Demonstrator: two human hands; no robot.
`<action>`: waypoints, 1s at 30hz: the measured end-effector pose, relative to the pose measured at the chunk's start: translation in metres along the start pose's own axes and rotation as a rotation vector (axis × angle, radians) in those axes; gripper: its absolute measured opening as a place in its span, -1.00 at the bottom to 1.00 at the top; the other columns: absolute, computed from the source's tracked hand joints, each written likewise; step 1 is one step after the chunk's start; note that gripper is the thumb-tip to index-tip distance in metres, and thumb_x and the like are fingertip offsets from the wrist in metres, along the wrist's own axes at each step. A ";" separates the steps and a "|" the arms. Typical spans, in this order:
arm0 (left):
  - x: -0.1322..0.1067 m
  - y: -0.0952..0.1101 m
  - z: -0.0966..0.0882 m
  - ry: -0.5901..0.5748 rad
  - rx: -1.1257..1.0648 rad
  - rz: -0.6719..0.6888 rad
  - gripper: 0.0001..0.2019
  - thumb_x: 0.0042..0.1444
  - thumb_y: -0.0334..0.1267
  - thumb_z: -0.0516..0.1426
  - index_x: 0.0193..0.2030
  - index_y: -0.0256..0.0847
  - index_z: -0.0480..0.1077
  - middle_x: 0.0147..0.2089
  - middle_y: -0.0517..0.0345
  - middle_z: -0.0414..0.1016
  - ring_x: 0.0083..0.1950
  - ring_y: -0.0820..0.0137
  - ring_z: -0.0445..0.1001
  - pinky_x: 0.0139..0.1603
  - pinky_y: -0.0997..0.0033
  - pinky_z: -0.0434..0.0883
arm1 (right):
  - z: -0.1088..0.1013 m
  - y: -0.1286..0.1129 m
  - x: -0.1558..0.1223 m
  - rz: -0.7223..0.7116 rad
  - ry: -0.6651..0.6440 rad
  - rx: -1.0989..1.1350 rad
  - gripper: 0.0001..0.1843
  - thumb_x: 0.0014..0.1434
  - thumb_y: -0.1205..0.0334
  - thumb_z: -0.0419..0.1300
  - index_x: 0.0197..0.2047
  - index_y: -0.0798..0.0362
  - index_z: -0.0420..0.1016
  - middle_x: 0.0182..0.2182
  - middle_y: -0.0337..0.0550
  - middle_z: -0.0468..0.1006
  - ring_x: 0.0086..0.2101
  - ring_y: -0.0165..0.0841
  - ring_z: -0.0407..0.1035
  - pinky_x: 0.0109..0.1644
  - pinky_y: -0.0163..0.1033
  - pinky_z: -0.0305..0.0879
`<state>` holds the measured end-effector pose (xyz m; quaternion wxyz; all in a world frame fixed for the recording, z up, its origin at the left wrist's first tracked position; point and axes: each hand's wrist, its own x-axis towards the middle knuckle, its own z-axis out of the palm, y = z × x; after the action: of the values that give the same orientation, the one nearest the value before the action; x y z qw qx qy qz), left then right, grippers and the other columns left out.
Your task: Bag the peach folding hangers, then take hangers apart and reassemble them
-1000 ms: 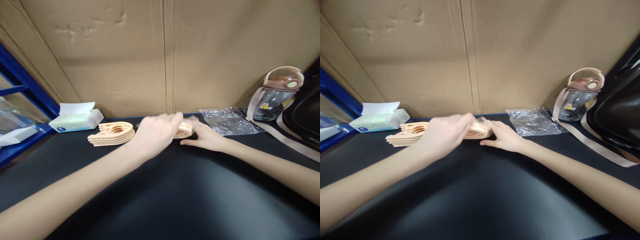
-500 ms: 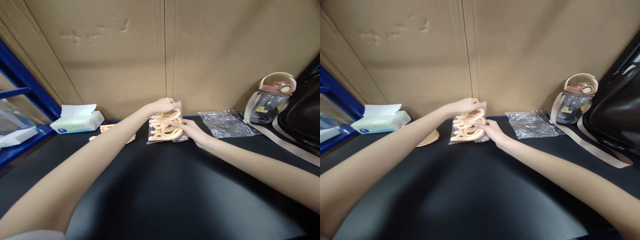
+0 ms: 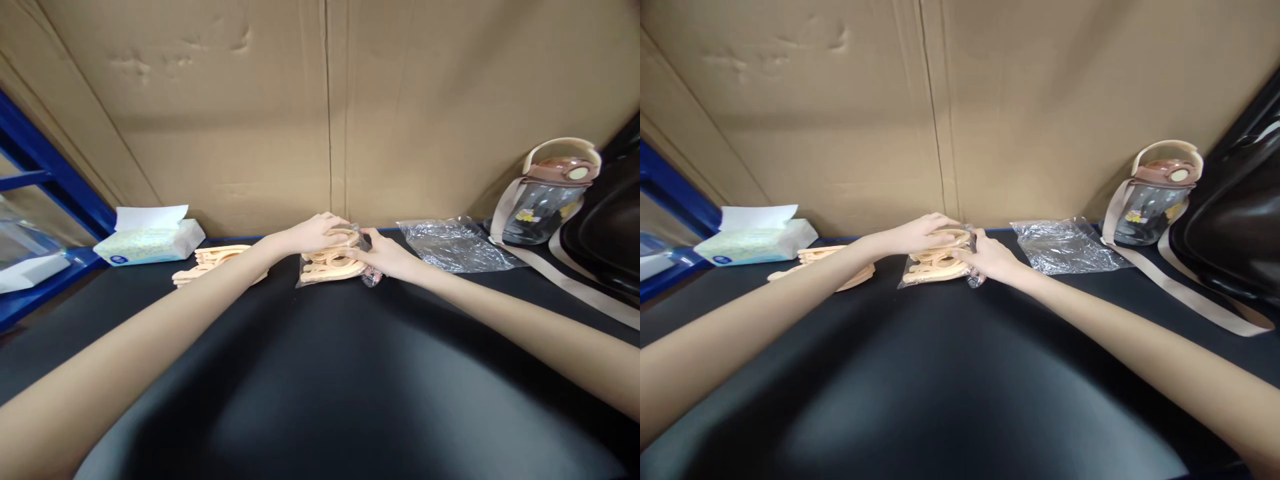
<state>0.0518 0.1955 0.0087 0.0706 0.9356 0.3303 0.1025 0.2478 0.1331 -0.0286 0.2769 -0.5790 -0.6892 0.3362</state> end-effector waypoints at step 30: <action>-0.063 0.083 0.052 0.024 0.115 -0.112 -0.38 0.37 -0.08 -0.05 0.45 -0.38 -0.05 0.50 -0.33 -0.14 0.52 -0.05 -0.24 0.42 -0.19 -0.08 | -0.022 -0.015 -0.019 0.105 -0.182 -0.049 -0.22 0.25 0.22 0.14 0.40 0.29 -0.10 -0.54 -0.11 0.65 -0.66 -0.30 0.47 -0.70 -0.33 0.22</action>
<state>0.0664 0.0883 -0.0339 0.0182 0.9169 0.3884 0.0906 0.2590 0.1159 -0.0028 0.1811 -0.5879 -0.6882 0.3846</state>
